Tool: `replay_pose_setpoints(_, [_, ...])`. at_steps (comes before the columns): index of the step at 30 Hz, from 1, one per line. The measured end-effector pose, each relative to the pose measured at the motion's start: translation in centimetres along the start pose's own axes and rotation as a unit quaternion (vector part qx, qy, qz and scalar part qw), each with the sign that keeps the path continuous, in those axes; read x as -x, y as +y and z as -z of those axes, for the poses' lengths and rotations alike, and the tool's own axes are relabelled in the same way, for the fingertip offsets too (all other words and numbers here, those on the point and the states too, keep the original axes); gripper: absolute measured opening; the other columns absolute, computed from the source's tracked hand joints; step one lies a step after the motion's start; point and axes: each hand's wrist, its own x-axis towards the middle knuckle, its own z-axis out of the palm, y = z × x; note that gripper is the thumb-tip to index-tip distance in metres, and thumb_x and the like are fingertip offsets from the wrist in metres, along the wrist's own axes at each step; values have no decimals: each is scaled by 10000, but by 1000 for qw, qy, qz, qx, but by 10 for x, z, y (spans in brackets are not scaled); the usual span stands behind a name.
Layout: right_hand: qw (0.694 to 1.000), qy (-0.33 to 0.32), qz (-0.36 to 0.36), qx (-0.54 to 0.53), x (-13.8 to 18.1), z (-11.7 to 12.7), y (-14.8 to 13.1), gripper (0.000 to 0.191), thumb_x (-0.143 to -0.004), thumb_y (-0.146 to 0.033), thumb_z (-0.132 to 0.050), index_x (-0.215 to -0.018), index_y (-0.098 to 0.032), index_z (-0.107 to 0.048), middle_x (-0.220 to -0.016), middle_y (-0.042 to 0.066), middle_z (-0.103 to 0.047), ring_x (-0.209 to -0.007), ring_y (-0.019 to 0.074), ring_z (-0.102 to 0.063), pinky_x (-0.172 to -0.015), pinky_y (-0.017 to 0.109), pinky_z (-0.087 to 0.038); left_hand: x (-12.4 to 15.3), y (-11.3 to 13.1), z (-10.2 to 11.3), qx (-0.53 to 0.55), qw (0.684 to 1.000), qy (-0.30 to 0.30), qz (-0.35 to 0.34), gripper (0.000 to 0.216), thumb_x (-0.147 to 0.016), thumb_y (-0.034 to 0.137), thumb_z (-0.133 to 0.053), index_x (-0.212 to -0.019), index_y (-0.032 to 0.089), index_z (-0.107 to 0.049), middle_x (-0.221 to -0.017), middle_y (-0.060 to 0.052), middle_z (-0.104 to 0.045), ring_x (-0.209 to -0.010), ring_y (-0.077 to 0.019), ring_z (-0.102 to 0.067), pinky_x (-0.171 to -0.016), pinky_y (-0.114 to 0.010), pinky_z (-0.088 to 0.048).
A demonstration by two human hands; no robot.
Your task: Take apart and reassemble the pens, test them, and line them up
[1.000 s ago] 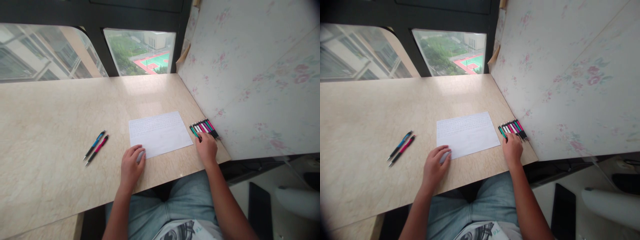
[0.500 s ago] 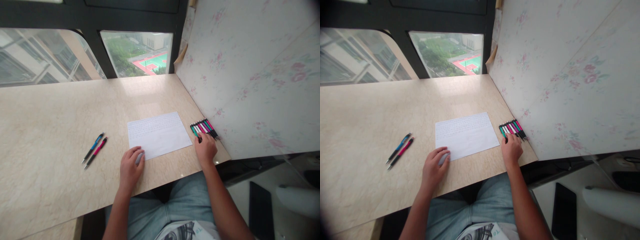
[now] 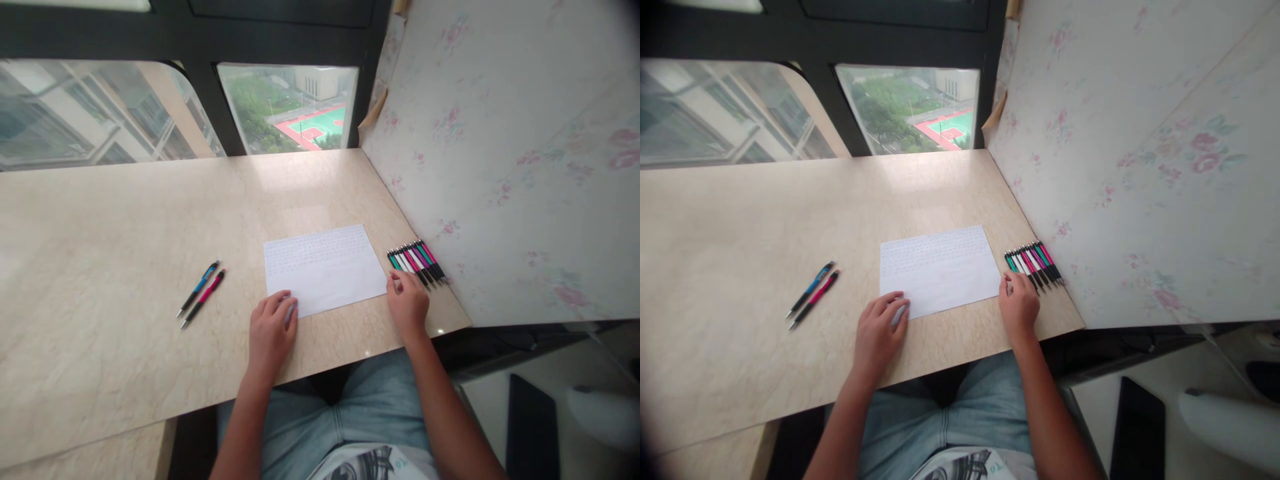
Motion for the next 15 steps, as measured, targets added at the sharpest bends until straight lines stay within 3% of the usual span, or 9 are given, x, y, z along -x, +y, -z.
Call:
replay_pose_setpoints(8, [991,-75,72,-84,17,-12,-35,225,-952,-283,-511,-958,-181,-712,-931,91,-730,-676,189,-599,-712,339,-485,11,7,6,-44,999,-18,24,203,-937,225,-539,-1084,247,-676,-1223,-95,-679,-1097,-292,-615,-920,-476,-486])
replay_pose_setpoints(15, [984,-131,81,-94,22,-24,-44,245,-945,-335,-532,-1006,-179,-710,-986,105,-718,-774,222,-625,-755,371,-496,25,3,18,-51,997,-22,49,210,-942,230,-540,-1105,239,-672,-1228,-102,-675,-1113,-282,-607,-936,-481,-481])
